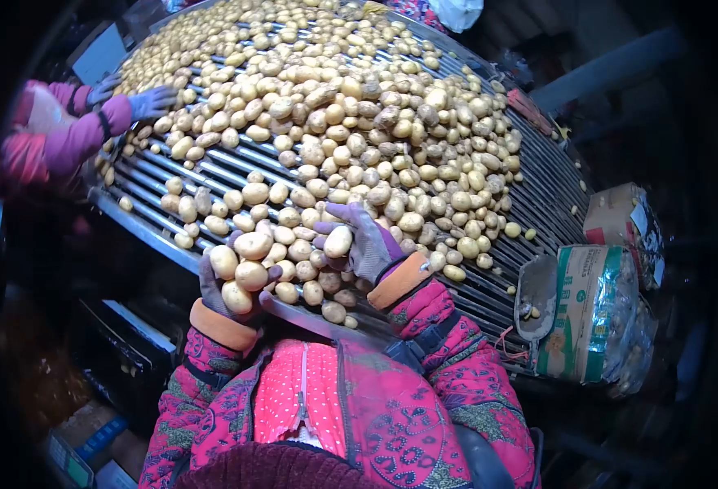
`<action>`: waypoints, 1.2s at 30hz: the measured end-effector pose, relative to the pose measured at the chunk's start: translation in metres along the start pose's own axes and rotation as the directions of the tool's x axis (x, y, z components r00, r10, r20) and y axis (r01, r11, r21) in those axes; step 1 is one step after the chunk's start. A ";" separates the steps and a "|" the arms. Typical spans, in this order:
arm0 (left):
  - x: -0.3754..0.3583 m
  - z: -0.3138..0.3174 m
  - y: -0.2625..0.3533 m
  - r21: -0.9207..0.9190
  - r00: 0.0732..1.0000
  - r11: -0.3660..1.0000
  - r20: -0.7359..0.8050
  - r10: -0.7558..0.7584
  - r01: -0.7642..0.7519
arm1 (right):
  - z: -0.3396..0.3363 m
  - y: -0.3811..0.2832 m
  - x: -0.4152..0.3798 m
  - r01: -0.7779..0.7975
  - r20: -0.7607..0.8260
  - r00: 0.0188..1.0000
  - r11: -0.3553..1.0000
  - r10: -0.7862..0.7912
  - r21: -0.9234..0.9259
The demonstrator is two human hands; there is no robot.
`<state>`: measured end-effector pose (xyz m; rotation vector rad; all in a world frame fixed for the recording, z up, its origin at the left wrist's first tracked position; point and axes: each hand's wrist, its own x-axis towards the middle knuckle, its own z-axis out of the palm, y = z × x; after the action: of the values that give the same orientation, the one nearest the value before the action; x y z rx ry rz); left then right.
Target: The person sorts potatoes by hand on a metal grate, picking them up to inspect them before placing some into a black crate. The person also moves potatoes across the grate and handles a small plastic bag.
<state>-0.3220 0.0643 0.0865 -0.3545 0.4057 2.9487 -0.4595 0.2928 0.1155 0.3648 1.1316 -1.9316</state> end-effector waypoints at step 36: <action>0.038 0.006 -0.018 0.645 0.819 -0.519 0.522 -0.237 -0.561 | -0.187 0.038 -0.140 0.208 -0.238 0.802 0.629 -0.548 -0.749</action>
<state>-0.3570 0.0878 0.0782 0.8467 2.8619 1.1117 -0.3755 0.5107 0.0764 0.1385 2.3229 -1.6173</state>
